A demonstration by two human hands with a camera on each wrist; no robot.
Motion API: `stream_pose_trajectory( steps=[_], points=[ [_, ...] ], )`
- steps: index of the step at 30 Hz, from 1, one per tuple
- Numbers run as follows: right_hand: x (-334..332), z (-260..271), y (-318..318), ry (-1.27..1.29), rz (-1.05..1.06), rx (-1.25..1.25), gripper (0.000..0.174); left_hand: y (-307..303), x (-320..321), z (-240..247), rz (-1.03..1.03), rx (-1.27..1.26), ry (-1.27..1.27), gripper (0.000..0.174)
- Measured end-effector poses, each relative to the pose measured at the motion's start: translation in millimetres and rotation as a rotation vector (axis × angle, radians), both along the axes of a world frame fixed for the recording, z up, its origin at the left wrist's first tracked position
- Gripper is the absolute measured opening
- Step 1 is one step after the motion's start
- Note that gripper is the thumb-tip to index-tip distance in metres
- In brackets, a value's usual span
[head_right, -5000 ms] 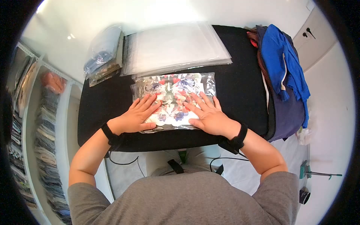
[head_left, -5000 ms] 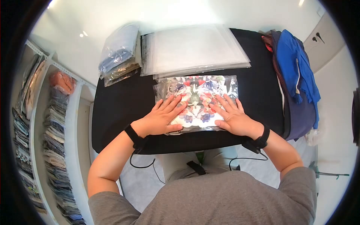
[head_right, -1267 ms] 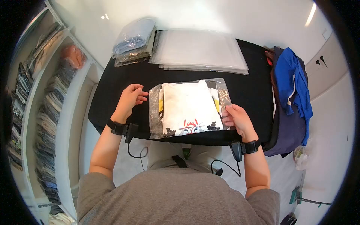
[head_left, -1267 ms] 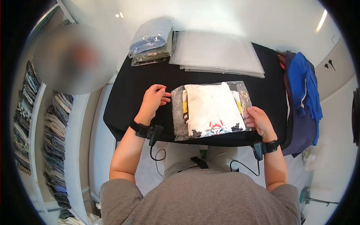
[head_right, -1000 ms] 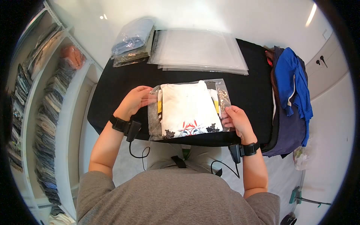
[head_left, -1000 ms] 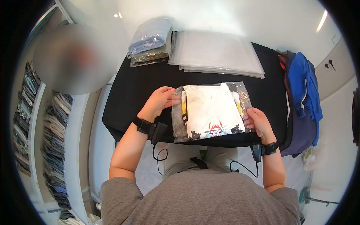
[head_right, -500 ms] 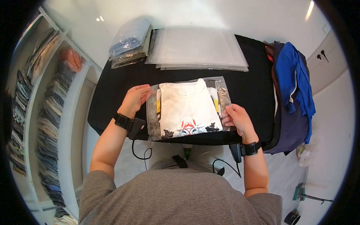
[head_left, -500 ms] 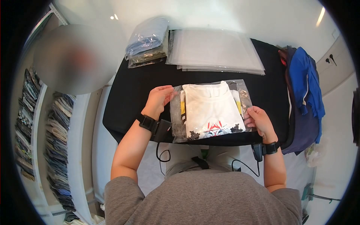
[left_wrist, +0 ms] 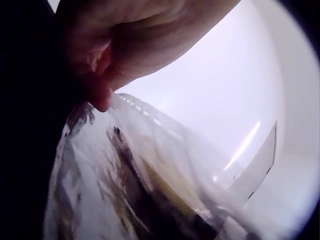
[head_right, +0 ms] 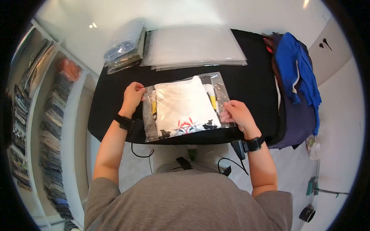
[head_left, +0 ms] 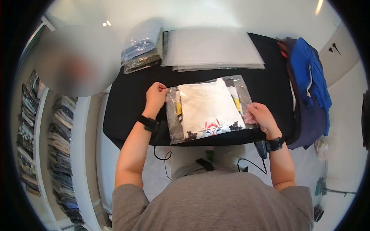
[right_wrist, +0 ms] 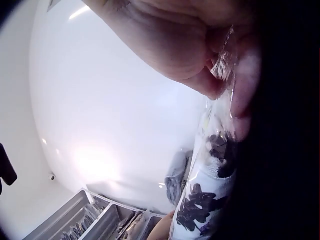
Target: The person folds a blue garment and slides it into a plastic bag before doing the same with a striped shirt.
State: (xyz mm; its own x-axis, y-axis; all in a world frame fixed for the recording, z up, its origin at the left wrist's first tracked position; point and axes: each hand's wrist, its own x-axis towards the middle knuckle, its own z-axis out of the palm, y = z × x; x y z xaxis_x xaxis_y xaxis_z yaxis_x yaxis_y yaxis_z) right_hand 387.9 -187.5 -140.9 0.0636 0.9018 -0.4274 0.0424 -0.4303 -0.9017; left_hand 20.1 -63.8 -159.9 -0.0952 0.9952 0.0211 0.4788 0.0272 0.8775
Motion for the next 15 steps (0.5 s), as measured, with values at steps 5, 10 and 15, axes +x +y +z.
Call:
stream_pose_trajectory(
  steps=[5,10,15],
  points=[
    [-0.1,-1.0,0.4,0.036,0.010,0.005,0.027,-7.3,-2.5,20.1,0.052,-0.175,0.119,0.037],
    [-2.7,-0.6,-2.8,0.066,-0.023,0.028,0.027,-25.4,-10.7,17.0,-0.091,-0.150,0.408,0.053],
    [-2.1,-3.7,-2.2,0.091,-0.053,0.055,0.027,-24.5,-10.5,10.9,-0.150,-0.171,0.374,0.048]
  ],
)
